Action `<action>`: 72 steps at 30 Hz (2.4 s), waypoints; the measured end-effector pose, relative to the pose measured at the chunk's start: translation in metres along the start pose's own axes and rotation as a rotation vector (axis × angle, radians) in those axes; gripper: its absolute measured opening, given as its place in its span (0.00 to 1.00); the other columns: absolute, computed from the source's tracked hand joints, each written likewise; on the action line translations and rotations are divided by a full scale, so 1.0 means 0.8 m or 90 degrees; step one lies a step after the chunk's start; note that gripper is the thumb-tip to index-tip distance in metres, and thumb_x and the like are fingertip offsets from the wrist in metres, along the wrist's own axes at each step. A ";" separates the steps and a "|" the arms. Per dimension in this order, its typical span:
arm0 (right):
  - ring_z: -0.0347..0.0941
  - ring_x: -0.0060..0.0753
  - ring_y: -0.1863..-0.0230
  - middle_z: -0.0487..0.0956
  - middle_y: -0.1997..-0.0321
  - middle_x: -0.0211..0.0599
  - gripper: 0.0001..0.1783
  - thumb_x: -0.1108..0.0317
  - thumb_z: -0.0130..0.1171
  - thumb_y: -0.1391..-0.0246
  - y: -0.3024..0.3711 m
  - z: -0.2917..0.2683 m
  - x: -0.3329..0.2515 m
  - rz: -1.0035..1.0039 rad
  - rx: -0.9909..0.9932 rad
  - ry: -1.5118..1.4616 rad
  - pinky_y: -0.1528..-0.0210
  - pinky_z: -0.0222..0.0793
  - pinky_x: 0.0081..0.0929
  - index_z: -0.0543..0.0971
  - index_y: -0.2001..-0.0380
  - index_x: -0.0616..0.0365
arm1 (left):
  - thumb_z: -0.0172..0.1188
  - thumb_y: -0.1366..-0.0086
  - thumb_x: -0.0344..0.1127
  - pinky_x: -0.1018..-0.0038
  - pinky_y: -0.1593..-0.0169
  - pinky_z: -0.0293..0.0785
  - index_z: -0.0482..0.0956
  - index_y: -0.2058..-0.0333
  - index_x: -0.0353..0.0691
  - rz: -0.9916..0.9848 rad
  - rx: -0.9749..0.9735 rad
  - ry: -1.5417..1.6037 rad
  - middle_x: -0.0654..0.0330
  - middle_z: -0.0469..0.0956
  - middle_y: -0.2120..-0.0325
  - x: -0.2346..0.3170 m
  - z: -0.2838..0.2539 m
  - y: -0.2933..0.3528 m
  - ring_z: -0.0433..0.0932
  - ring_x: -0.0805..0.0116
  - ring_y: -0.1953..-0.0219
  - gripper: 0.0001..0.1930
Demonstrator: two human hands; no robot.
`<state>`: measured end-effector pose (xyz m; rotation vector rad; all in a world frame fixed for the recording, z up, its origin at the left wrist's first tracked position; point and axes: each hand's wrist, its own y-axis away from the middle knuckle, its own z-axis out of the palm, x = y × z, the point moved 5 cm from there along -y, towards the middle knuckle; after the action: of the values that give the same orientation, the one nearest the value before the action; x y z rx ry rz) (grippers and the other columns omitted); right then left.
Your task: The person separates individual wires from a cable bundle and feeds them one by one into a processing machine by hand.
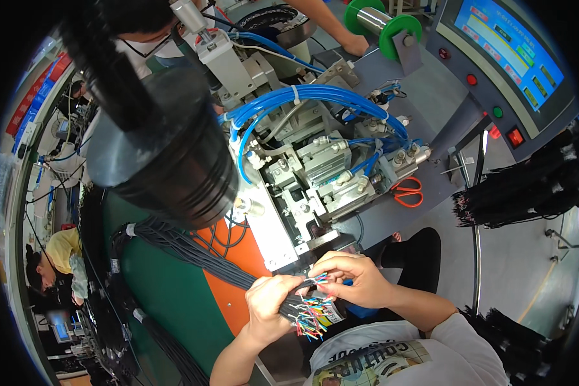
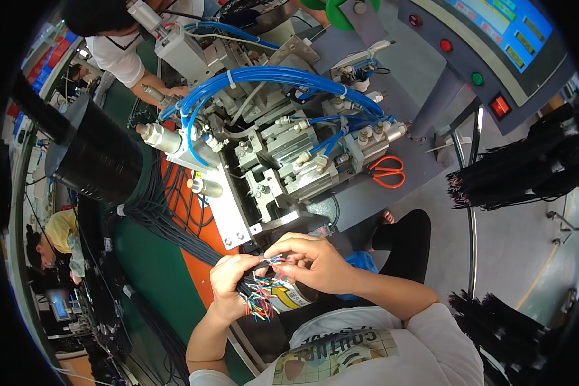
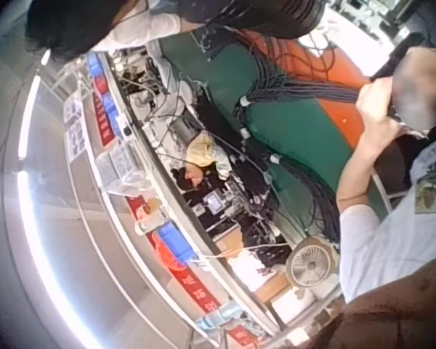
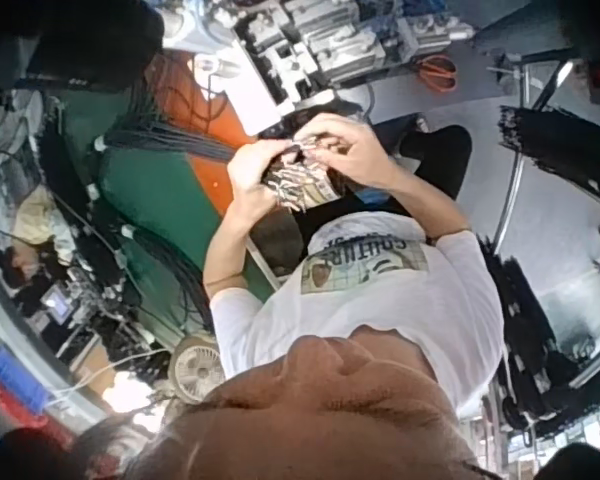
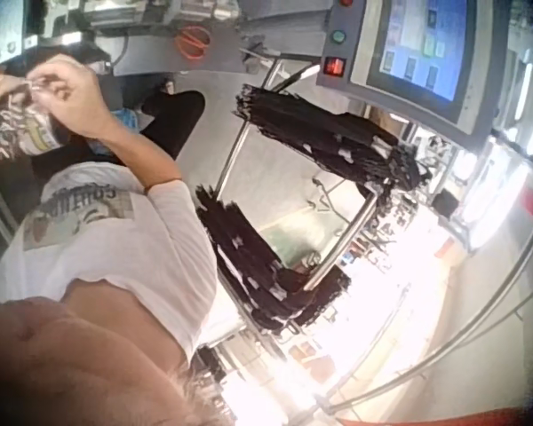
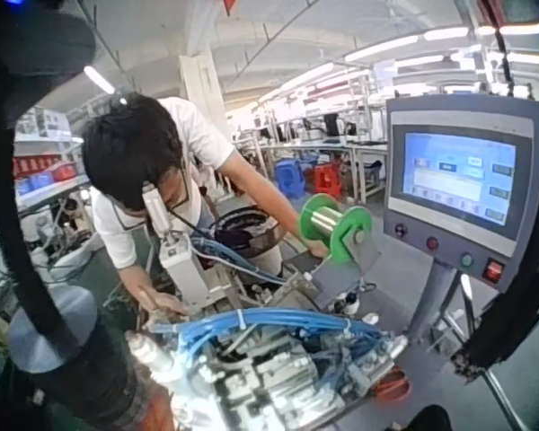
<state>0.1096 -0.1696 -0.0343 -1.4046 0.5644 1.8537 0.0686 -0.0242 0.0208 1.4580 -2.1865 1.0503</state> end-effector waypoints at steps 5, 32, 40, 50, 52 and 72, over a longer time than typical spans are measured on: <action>0.72 0.16 0.74 0.75 0.63 0.33 0.12 0.74 0.51 0.41 0.001 0.000 0.012 0.110 -0.006 -0.180 0.74 0.65 0.12 0.73 0.55 0.66 | 0.66 0.55 0.27 0.74 0.77 0.62 0.78 0.67 0.35 0.040 0.047 -0.006 0.59 0.78 0.80 0.002 0.000 0.011 0.75 0.67 0.82 0.13; 0.73 0.16 0.78 0.80 0.67 0.35 0.10 0.71 0.56 0.43 -0.015 -0.009 0.018 0.230 -0.092 -0.256 0.82 0.62 0.11 0.79 0.61 0.66 | 0.67 0.57 0.30 0.73 0.74 0.63 0.74 0.74 0.39 0.023 0.017 -0.006 0.61 0.76 0.81 -0.002 0.007 0.003 0.73 0.65 0.81 0.12; 0.71 0.29 0.82 0.72 0.76 0.32 0.04 0.73 0.60 0.56 -0.008 0.004 -0.028 -0.279 0.119 0.533 0.82 0.65 0.25 0.75 0.75 0.58 | 0.65 0.58 0.31 0.71 0.77 0.60 0.75 0.77 0.38 0.014 0.024 -0.106 0.62 0.72 0.86 0.001 0.017 0.009 0.71 0.63 0.85 0.09; 0.71 0.42 0.83 0.71 0.78 0.37 0.06 0.69 0.56 0.51 -0.010 -0.002 -0.014 -0.168 0.072 0.637 0.81 0.67 0.35 0.73 0.77 0.59 | 0.62 0.59 0.34 0.67 0.65 0.69 0.74 0.56 0.29 0.015 -0.111 -0.185 0.53 0.73 0.67 0.009 0.018 0.011 0.74 0.59 0.69 0.28; 0.71 0.43 0.82 0.71 0.78 0.37 0.06 0.69 0.56 0.51 -0.010 -0.002 -0.012 -0.161 0.077 0.632 0.80 0.67 0.36 0.73 0.77 0.59 | 0.62 0.59 0.34 0.66 0.65 0.69 0.74 0.56 0.29 0.020 -0.111 -0.185 0.53 0.73 0.67 0.007 0.019 0.013 0.74 0.59 0.69 0.28; 0.73 0.35 0.80 0.72 0.72 0.34 0.04 0.70 0.55 0.48 -0.001 0.001 -0.005 -0.203 0.123 0.665 0.79 0.68 0.29 0.74 0.71 0.59 | 0.63 0.62 0.31 0.67 0.65 0.69 0.74 0.56 0.29 0.008 -0.113 -0.152 0.54 0.73 0.70 0.007 0.017 0.012 0.73 0.58 0.70 0.28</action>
<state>0.1106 -0.1697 -0.0305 -2.1171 0.9048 0.6877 0.0593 -0.0354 0.0112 1.5569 -2.3846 0.6935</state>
